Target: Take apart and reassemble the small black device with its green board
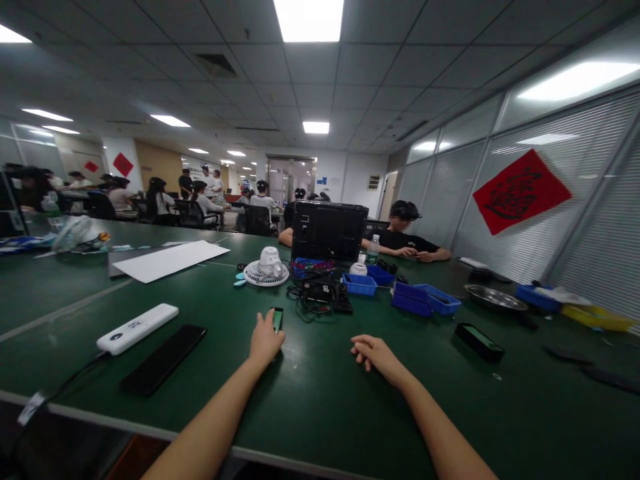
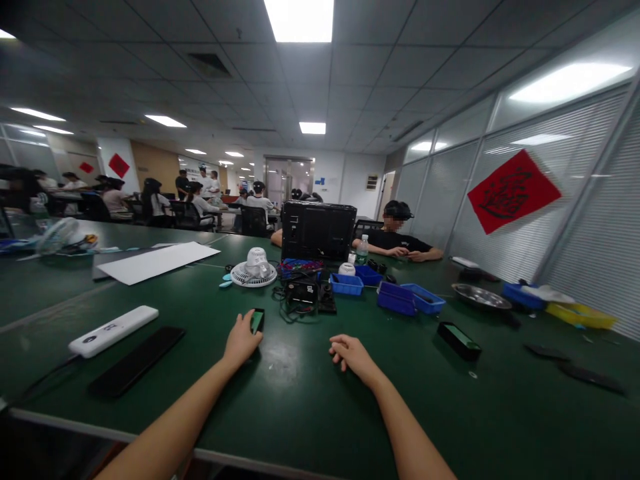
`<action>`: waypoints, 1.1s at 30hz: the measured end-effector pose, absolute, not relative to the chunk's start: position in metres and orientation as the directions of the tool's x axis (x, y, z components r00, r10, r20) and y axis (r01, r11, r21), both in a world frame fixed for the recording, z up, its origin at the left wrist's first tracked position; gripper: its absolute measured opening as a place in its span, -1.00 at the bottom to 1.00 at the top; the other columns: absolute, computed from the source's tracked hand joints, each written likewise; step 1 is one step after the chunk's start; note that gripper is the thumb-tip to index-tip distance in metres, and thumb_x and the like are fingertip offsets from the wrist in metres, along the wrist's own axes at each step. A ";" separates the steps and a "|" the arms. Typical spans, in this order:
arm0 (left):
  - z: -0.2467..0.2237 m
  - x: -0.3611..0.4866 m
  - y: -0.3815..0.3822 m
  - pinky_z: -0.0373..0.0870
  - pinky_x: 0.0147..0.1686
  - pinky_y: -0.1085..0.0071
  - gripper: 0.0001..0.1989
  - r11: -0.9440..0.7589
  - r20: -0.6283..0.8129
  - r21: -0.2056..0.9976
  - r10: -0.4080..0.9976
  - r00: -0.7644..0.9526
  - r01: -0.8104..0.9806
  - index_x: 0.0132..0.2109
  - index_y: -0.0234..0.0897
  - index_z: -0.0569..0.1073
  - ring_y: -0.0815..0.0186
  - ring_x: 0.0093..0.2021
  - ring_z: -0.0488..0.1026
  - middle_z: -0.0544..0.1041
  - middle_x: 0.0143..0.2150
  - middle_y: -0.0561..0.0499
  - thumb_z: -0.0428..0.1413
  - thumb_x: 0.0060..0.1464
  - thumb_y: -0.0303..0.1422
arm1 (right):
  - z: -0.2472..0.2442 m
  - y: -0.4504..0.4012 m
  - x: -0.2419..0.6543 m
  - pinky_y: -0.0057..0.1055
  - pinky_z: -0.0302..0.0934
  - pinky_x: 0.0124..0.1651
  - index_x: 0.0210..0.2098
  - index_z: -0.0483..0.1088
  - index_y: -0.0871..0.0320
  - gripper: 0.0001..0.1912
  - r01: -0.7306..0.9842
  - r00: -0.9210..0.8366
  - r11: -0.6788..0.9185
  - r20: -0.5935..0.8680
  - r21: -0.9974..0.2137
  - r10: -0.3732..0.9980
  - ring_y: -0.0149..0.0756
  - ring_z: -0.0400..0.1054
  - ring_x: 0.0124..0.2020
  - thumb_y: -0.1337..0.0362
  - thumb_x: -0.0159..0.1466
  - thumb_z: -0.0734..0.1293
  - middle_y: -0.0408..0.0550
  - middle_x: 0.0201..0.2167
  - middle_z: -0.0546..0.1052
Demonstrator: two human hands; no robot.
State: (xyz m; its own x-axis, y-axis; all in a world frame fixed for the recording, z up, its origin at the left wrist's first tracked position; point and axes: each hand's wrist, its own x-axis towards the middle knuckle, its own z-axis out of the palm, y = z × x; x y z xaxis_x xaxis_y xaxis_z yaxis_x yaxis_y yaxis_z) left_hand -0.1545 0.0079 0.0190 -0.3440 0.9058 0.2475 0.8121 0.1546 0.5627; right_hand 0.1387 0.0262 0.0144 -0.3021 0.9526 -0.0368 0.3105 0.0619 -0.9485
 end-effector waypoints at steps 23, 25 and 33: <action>0.026 -0.220 0.013 0.23 -0.04 0.29 -0.32 0.304 0.282 0.578 0.796 -0.535 0.757 0.19 -0.29 0.08 0.09 0.03 0.31 0.29 0.10 -0.21 0.05 -0.04 -0.14 | 0.020 0.029 0.128 -0.59 0.10 -0.64 -0.28 0.36 0.23 -0.80 0.539 -0.272 0.089 -0.074 -0.838 0.959 -0.47 0.25 -0.55 0.29 0.14 0.19 -0.10 -0.47 0.37; 0.027 -0.219 0.012 0.24 -0.06 0.29 -0.31 0.318 0.265 0.581 0.796 -0.544 0.749 0.20 -0.27 0.06 0.09 0.02 0.32 0.29 0.10 -0.20 0.06 -0.05 -0.16 | 0.027 0.032 0.121 -0.56 0.11 -0.65 -0.28 0.38 0.21 -0.80 0.650 -0.278 0.098 -0.115 -0.753 0.954 -0.44 0.24 -0.57 0.29 0.11 0.23 -0.11 -0.50 0.36; 0.025 -0.220 0.014 0.27 -0.12 0.31 -0.33 0.351 0.258 0.564 0.785 -0.563 0.747 0.22 -0.29 0.03 0.11 -0.06 0.39 0.39 -0.02 -0.20 0.05 -0.03 -0.28 | 0.031 0.042 0.102 -0.51 0.12 -0.45 -0.27 0.41 0.13 -0.78 0.822 -0.285 0.235 -0.017 -0.519 0.958 -0.37 0.33 -0.44 0.28 0.11 0.22 -0.07 -0.39 0.47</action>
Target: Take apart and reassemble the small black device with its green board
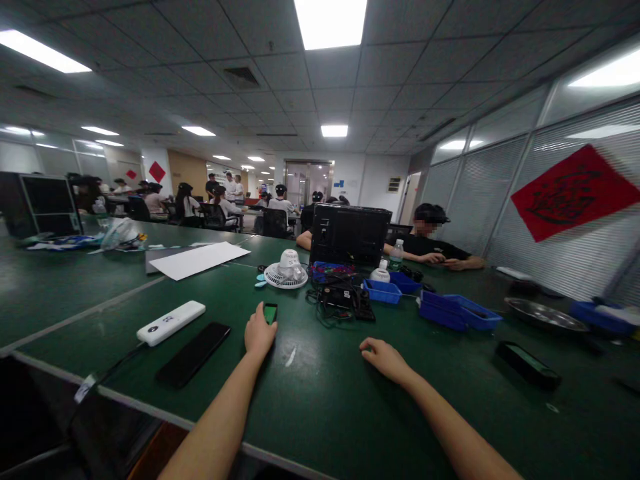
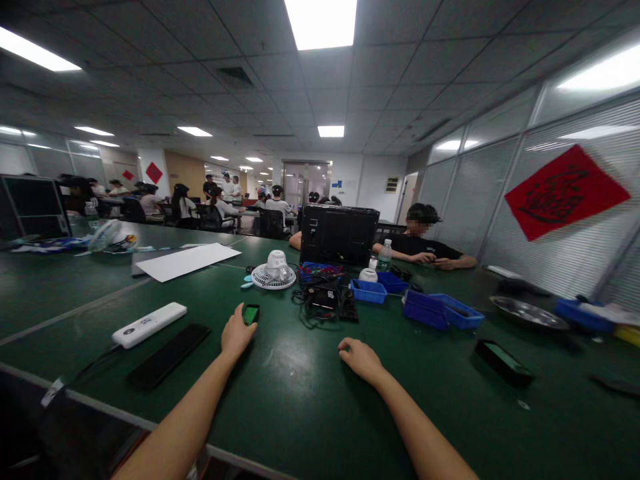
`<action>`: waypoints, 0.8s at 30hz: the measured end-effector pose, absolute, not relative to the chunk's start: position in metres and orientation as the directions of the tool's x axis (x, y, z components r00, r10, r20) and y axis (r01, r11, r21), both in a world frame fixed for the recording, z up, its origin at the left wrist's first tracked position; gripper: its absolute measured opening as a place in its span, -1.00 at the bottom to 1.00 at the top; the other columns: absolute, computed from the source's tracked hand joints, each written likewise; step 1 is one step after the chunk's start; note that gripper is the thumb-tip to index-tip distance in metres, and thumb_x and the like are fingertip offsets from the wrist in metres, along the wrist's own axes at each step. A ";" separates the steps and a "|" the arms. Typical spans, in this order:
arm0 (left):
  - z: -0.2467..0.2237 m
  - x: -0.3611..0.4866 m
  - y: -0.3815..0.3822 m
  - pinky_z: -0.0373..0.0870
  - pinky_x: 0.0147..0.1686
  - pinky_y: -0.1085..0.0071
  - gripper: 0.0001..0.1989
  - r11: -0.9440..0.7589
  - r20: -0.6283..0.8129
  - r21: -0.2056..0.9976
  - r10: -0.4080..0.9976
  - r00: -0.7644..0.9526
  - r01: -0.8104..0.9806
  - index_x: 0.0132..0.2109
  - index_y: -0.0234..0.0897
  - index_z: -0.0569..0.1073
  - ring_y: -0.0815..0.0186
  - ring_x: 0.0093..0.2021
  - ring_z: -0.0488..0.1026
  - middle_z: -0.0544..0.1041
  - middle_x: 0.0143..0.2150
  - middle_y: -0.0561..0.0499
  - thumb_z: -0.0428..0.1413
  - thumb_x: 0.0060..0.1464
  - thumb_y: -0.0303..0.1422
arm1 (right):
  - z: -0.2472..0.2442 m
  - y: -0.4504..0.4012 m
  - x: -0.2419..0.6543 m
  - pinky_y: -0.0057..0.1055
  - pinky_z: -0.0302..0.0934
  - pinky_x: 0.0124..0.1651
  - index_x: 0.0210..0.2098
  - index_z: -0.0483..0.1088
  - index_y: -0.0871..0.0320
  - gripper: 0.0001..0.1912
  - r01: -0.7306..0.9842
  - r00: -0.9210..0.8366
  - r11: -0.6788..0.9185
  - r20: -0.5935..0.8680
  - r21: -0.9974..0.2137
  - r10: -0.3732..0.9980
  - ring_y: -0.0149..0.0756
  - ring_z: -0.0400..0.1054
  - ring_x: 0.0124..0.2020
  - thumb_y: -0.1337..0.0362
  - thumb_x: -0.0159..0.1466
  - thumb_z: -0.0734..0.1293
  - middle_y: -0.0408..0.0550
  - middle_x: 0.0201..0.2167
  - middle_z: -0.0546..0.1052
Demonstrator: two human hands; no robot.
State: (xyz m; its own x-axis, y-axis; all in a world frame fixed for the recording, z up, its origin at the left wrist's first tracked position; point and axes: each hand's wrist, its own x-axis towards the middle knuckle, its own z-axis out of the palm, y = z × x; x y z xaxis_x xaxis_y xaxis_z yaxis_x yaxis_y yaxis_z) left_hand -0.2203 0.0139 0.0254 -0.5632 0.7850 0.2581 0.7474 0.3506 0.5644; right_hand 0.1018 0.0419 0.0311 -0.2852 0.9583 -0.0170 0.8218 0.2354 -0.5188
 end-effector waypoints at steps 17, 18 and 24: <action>0.027 -0.221 0.012 0.29 -0.18 0.34 -0.31 0.322 0.224 0.644 0.789 -0.573 0.694 0.22 -0.26 0.03 0.10 -0.08 0.42 0.43 -0.01 -0.18 0.08 -0.04 -0.28 | 0.010 0.047 0.120 -0.52 0.11 -0.49 -0.38 0.41 0.21 -0.71 0.632 -0.260 0.228 0.075 -0.740 0.963 -0.43 0.24 -0.60 0.15 0.13 0.17 -0.15 -0.58 0.41; 0.028 -0.220 0.012 0.29 -0.18 0.34 -0.31 0.316 0.226 0.644 0.791 -0.568 0.696 0.22 -0.26 0.03 0.10 -0.07 0.42 0.43 -0.01 -0.18 0.08 -0.04 -0.28 | 0.011 0.047 0.119 -0.52 0.11 -0.49 -0.38 0.41 0.21 -0.71 0.632 -0.261 0.228 0.074 -0.741 0.963 -0.44 0.24 -0.60 0.15 0.13 0.16 -0.15 -0.58 0.41; 0.029 -0.194 0.007 0.29 -0.20 0.37 -0.30 0.272 0.228 0.621 0.835 -0.501 0.735 0.23 -0.26 0.02 0.12 -0.09 0.42 0.45 -0.03 -0.18 0.08 -0.04 -0.27 | 0.014 0.043 0.117 -0.53 0.11 -0.52 -0.40 0.41 0.20 -0.73 0.633 -0.251 0.227 0.082 -0.740 0.965 -0.44 0.24 -0.61 0.17 0.13 0.17 -0.15 -0.59 0.41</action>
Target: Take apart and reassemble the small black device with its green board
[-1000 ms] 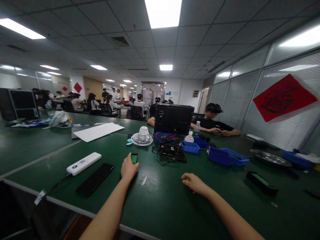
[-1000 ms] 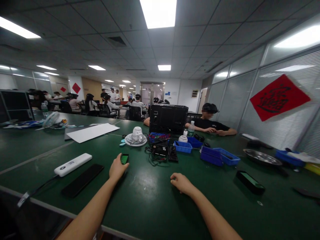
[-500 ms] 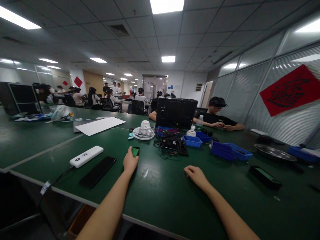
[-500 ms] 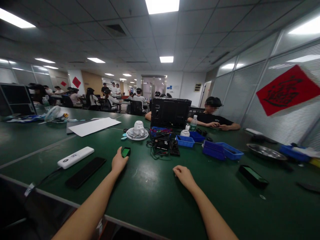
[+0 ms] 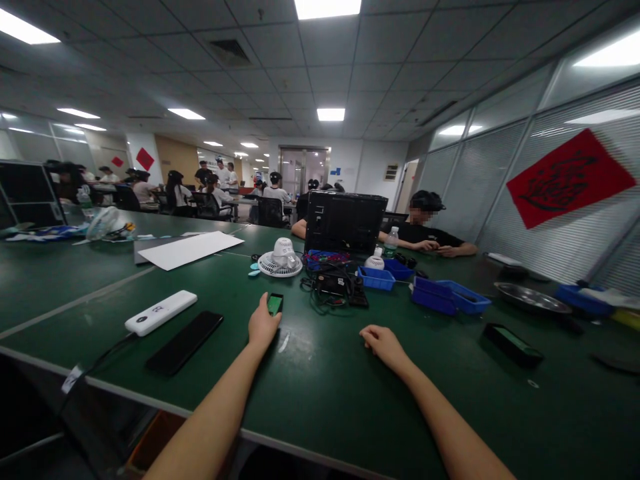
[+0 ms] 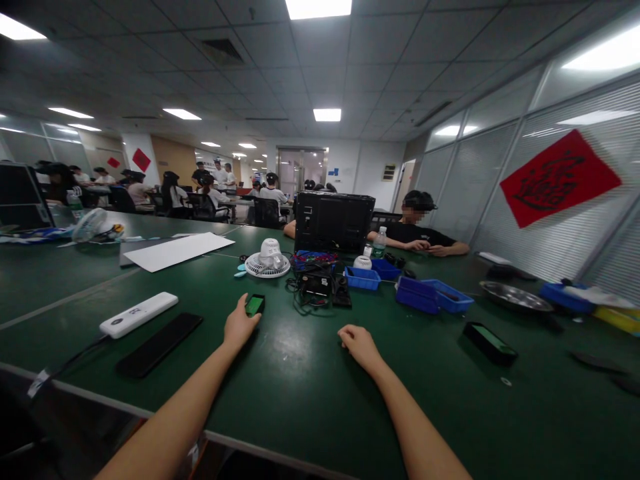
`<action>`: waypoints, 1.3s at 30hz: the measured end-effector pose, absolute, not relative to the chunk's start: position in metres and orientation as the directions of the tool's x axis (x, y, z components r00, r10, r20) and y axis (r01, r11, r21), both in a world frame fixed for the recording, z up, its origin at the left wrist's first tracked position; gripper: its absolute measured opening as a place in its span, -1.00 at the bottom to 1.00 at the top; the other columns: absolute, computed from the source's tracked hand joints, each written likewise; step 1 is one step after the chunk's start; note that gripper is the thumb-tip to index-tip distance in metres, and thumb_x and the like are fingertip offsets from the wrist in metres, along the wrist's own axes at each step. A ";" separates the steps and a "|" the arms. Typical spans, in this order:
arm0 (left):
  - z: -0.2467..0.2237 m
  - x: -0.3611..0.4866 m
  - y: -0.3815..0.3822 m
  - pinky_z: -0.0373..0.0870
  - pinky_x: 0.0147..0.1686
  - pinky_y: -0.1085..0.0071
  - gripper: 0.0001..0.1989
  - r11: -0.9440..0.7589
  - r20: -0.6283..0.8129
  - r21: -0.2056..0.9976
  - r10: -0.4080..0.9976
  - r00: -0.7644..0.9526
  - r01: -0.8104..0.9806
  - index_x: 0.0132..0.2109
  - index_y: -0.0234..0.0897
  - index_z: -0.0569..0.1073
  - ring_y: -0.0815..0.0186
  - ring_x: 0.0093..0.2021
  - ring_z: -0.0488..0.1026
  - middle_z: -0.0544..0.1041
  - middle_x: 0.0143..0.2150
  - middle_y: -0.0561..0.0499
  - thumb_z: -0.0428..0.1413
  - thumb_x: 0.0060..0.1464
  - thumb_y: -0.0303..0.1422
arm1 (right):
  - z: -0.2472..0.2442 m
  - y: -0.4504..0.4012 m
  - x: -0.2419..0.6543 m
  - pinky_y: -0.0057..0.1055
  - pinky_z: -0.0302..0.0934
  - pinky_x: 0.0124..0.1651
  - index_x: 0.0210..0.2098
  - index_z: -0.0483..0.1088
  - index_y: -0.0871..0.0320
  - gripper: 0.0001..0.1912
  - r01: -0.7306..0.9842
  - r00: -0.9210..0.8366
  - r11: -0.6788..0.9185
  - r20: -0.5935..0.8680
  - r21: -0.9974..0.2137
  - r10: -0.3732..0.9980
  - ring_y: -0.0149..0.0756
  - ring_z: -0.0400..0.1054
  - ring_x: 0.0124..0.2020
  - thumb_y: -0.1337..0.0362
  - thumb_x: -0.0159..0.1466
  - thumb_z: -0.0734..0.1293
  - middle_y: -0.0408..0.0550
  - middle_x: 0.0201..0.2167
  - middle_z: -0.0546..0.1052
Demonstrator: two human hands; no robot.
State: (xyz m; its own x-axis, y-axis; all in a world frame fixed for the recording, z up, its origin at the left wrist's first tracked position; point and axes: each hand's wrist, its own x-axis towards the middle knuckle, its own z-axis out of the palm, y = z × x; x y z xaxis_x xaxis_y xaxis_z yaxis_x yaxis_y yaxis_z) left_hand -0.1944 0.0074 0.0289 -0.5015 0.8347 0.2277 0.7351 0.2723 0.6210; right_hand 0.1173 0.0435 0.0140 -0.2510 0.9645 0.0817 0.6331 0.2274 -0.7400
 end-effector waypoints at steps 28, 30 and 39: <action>-0.010 -0.023 0.013 0.01 0.18 0.31 -0.38 -0.246 0.230 0.932 0.969 0.090 0.267 0.24 -0.41 0.02 0.24 0.22 0.08 0.14 0.23 -0.17 -0.11 0.13 -0.16 | 0.025 0.038 0.119 -0.43 0.18 -0.19 -0.12 0.35 0.17 -0.61 0.646 0.039 0.212 0.309 -0.733 0.950 -0.29 0.34 -0.26 0.08 0.20 0.10 -0.02 -0.25 0.48; -0.011 -0.026 0.014 0.08 0.15 0.32 -0.42 -0.204 0.186 0.967 0.975 0.123 0.156 0.24 -0.36 0.04 0.26 0.20 0.14 0.22 0.20 -0.12 -0.12 0.14 -0.17 | 0.030 0.029 0.113 -0.40 0.17 -0.18 -0.01 0.27 0.16 -0.53 0.715 0.028 0.188 0.296 -0.674 0.955 -0.26 0.32 -0.22 0.03 0.19 0.14 0.02 -0.18 0.44; -0.007 -0.032 0.015 0.30 0.01 0.28 -0.42 0.024 0.024 0.975 0.977 0.213 -0.223 0.22 -0.34 0.08 0.20 0.09 0.30 0.28 0.15 -0.23 -0.01 0.11 -0.21 | 0.027 0.020 0.109 -0.31 0.14 -0.14 0.06 0.21 0.01 -0.53 0.960 -0.019 0.083 0.232 -0.269 0.972 -0.12 0.19 -0.05 0.25 0.14 0.21 0.09 -0.04 0.28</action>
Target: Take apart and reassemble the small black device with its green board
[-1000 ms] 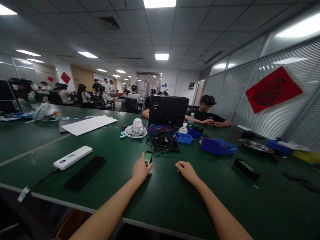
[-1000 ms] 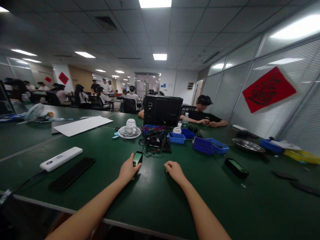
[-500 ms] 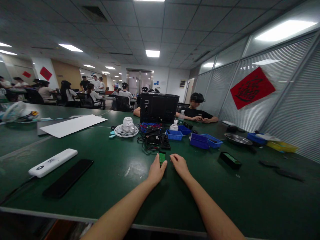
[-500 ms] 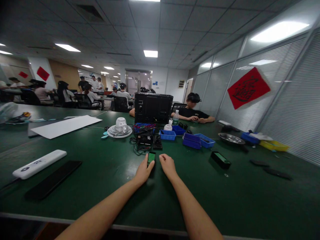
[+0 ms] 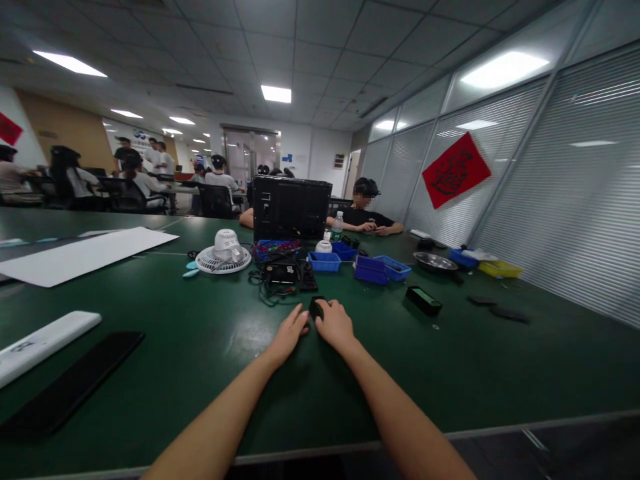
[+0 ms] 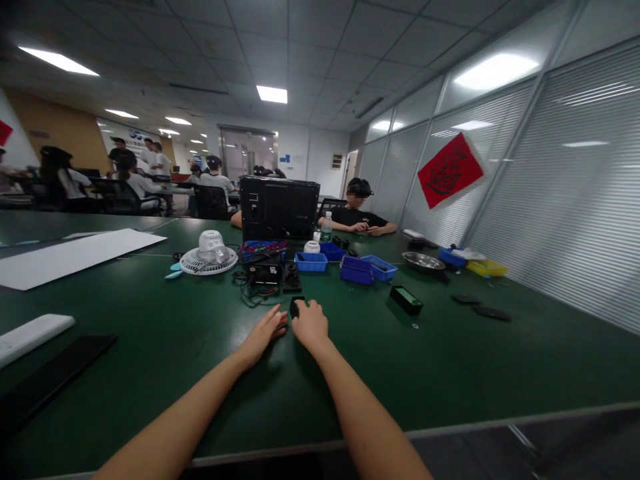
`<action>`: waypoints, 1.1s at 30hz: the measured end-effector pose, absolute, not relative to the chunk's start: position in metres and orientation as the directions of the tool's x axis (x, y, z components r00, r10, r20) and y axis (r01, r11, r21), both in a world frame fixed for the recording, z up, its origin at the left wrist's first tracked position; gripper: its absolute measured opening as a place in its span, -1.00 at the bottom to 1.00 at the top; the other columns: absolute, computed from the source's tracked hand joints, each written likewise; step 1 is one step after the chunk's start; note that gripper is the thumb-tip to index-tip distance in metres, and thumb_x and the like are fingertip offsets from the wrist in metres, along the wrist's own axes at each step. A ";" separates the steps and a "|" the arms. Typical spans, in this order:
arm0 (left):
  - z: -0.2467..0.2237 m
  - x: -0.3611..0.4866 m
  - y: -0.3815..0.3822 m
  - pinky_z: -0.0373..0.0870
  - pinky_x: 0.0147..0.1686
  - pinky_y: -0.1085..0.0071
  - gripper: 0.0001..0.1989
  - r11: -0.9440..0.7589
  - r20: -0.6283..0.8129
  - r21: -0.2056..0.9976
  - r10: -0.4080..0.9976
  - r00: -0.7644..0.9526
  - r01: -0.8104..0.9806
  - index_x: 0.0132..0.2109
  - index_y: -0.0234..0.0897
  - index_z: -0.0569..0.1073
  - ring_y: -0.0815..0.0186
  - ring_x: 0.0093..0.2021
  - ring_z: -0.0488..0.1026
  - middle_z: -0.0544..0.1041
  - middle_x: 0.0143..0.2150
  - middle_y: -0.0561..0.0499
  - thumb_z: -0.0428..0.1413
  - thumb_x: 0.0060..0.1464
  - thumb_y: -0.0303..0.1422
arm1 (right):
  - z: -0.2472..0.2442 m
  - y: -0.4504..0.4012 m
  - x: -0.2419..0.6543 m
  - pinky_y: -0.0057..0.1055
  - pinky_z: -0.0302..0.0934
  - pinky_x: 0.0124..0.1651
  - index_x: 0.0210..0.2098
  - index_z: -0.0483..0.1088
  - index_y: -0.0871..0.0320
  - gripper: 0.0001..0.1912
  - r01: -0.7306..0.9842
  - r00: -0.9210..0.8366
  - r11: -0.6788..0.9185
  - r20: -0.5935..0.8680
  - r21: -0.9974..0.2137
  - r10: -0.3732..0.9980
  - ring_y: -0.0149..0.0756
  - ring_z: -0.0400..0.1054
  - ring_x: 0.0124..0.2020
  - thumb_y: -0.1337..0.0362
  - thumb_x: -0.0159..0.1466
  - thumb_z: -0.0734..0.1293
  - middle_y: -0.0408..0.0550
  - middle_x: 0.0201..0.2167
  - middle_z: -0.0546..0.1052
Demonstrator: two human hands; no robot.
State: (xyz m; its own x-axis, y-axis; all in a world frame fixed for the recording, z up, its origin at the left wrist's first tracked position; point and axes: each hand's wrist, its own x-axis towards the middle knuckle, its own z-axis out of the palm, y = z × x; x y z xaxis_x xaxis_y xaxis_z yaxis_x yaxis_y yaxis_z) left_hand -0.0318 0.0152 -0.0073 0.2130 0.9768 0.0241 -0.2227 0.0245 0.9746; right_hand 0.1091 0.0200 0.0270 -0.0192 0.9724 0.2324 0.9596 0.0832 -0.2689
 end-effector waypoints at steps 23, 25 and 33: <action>0.002 -0.040 0.014 0.39 -0.12 0.33 -0.48 0.017 0.003 0.991 0.990 0.142 -0.136 0.14 -0.34 0.17 0.21 0.01 0.36 0.41 0.00 -0.24 0.02 0.09 -0.19 | 0.037 0.055 0.219 -0.24 0.18 -0.15 0.03 0.27 0.12 -0.45 0.845 0.409 -0.325 0.121 -0.424 0.905 0.00 0.25 -0.03 -0.04 0.14 0.15 0.13 -0.05 0.38; 0.002 -0.040 0.014 0.40 -0.13 0.34 -0.48 0.013 0.005 0.992 0.991 0.136 -0.127 0.14 -0.34 0.18 0.21 0.00 0.36 0.41 0.00 -0.23 0.02 0.09 -0.19 | 0.035 0.053 0.214 -0.19 0.18 -0.15 0.05 0.24 0.12 -0.40 0.871 0.381 -0.317 0.110 -0.376 0.918 0.03 0.24 -0.02 -0.06 0.10 0.20 0.16 -0.04 0.36; 0.003 -0.041 0.014 0.40 -0.14 0.33 -0.52 0.021 -0.003 0.991 0.991 0.136 -0.133 0.13 -0.32 0.19 0.22 -0.02 0.38 0.42 -0.02 -0.22 0.02 0.10 -0.22 | 0.028 0.061 0.221 -0.34 0.20 -0.20 0.03 0.27 0.09 -0.48 0.807 0.409 -0.325 0.070 -0.492 0.910 -0.13 0.33 -0.10 0.07 0.09 0.23 0.05 -0.07 0.42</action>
State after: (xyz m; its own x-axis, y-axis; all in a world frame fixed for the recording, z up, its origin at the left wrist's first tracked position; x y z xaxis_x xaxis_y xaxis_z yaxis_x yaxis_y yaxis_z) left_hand -0.0411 0.0136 0.0026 0.1360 0.9907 -0.0026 -0.1328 0.0209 0.9909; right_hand 0.2205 0.0606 0.0279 0.4092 0.9098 0.0698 0.8073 -0.3253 -0.4924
